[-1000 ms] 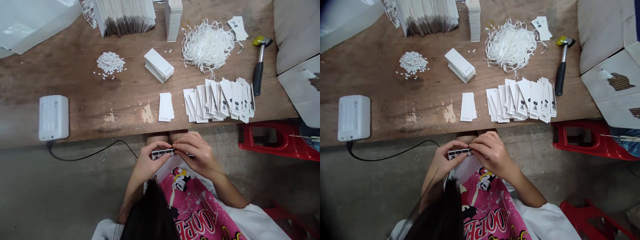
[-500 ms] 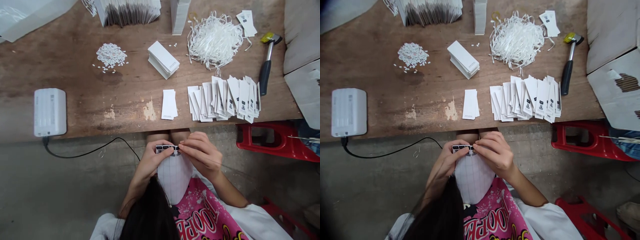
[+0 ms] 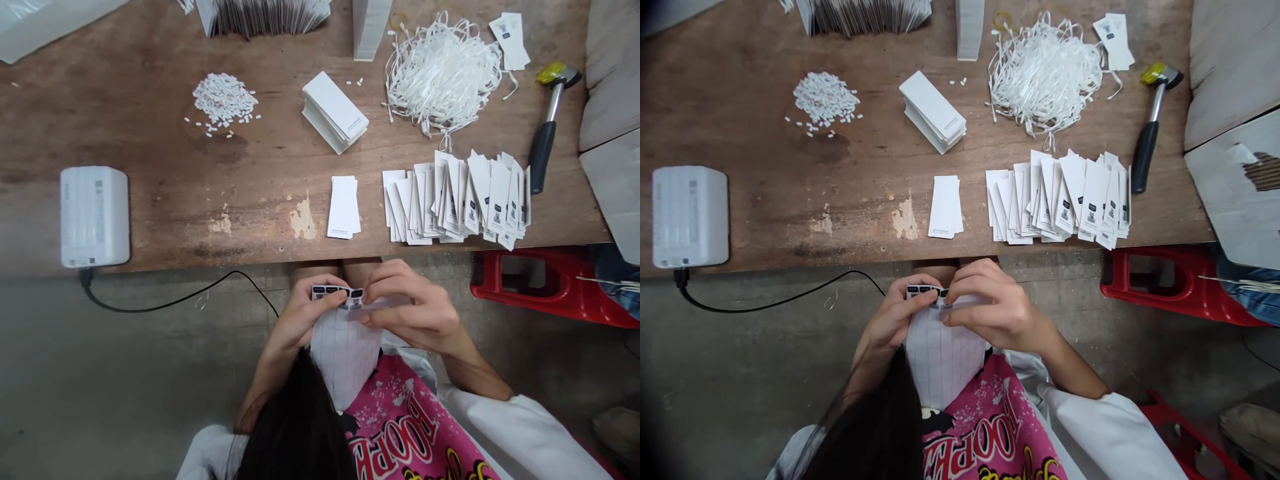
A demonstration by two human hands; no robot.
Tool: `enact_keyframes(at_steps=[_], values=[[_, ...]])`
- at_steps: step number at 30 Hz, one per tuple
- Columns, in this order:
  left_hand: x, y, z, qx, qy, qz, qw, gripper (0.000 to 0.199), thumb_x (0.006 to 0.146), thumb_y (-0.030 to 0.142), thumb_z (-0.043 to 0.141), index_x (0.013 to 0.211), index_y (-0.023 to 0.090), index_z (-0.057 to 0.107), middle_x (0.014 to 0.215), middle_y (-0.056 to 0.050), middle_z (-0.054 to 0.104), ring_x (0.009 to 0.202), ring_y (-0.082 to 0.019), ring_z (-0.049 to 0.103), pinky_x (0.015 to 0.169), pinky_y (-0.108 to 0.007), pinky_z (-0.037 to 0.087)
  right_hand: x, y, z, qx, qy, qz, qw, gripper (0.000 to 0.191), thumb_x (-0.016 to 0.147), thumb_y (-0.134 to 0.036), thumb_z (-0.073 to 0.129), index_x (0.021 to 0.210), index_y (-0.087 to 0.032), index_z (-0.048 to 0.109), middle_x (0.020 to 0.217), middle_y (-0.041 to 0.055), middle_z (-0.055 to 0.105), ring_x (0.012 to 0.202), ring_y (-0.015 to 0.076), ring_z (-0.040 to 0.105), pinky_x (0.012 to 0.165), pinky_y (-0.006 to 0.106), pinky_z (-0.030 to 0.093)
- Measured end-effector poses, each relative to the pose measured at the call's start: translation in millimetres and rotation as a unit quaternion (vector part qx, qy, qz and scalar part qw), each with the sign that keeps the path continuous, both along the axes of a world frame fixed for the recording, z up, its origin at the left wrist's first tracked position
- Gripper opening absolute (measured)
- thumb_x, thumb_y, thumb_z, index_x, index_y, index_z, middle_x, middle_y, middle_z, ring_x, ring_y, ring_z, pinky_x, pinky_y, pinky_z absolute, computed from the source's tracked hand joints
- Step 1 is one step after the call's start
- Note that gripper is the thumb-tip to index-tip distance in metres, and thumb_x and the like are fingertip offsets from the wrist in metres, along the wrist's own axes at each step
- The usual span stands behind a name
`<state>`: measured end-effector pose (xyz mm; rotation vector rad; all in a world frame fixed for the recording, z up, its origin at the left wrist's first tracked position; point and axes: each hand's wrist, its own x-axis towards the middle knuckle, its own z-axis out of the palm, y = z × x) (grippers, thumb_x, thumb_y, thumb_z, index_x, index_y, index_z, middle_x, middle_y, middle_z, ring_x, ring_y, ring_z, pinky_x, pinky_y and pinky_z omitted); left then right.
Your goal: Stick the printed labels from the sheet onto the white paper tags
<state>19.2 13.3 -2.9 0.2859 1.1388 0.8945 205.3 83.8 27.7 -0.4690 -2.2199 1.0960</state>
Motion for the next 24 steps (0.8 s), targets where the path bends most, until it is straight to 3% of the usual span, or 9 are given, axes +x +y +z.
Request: enact_keyframes(at_steps=[5,8,13,15,17,19,21,24], values=[[-3,6,1.0,0.008,-0.014,0.029,0.999,0.023,0.061,0.029,0.082,0.075,0.014,0.071,0.067,0.0,0.066,0.061,-0.01,0.056,0.058,-0.019,0.041,-9,22,9.4,0.05,-0.108,0.046,0.992,0.024,0.088,-0.014,0.061,0.111,-0.018,0.065,0.106,0.0094,0.066,0.105,0.0219,0.057,0.087,0.042,0.048],[-5,6,0.7,0.003,-0.019,0.038,0.999,0.019,0.065,0.028,0.08,0.075,0.015,0.071,0.067,0.001,0.065,0.061,-0.009,0.056,0.058,-0.019,0.041,-10,27,11.1,0.079,-0.115,0.073,0.987,0.017,0.09,-0.012,0.057,0.104,-0.016,0.066,0.105,0.0093,0.067,0.105,0.0226,0.056,0.086,0.042,0.047],[-11,5,-2.8,0.076,0.103,0.012,0.992,0.021,0.074,0.029,0.074,0.091,0.019,0.069,0.076,0.002,0.065,0.065,-0.009,0.057,0.058,-0.017,0.042,-8,35,14.6,-0.002,-0.062,0.083,0.995,0.014,0.089,-0.007,0.054,0.094,-0.017,0.063,0.096,0.0076,0.068,0.099,0.0208,0.059,0.085,0.039,0.048],[-10,5,-2.6,0.131,0.22,-0.036,0.966,0.028,0.078,0.028,0.07,0.105,0.023,0.066,0.073,0.004,0.064,0.062,-0.008,0.057,0.058,-0.018,0.044,-13,45,15.2,-0.047,-0.06,0.038,0.996,0.015,0.088,-0.007,0.053,0.092,-0.019,0.061,0.088,0.005,0.066,0.089,0.0177,0.061,0.079,0.034,0.049],[-5,7,-1.7,0.179,0.349,-0.081,0.916,0.036,0.081,0.023,0.066,0.117,0.027,0.062,0.076,0.005,0.067,0.065,-0.009,0.06,0.065,-0.019,0.048,-21,56,12.4,-0.061,-0.094,-0.039,0.993,0.014,0.087,-0.008,0.054,0.089,-0.019,0.061,0.083,0.0034,0.065,0.078,0.0152,0.06,0.07,0.029,0.048],[2,10,-1.5,0.21,0.449,-0.115,0.861,0.044,0.084,0.018,0.062,0.126,0.031,0.057,0.091,0.004,0.072,0.077,-0.011,0.066,0.08,-0.022,0.051,-32,67,5.2,-0.044,-0.129,-0.099,0.986,0.011,0.086,-0.008,0.055,0.085,-0.018,0.061,0.079,0.0022,0.064,0.071,0.0132,0.057,0.063,0.026,0.044],[7,14,-2.7,0.224,0.506,-0.146,0.82,0.05,0.087,0.017,0.059,0.134,0.033,0.051,0.109,0.003,0.071,0.093,-0.013,0.067,0.09,-0.025,0.05,-42,76,-5.3,-0.023,-0.141,-0.12,0.982,0.011,0.085,-0.007,0.055,0.082,-0.016,0.06,0.078,0.0016,0.063,0.068,0.012,0.055,0.061,0.025,0.042],[11,19,-6.1,0.217,0.555,-0.183,0.782,0.056,0.088,0.017,0.056,0.14,0.032,0.043,0.114,0.0,0.07,0.099,-0.016,0.068,0.093,-0.029,0.051,-52,84,-20.6,-0.012,-0.161,-0.096,0.982,0.013,0.084,-0.005,0.052,0.08,-0.015,0.059,0.077,0.0021,0.063,0.07,0.0126,0.054,0.064,0.025,0.041]])
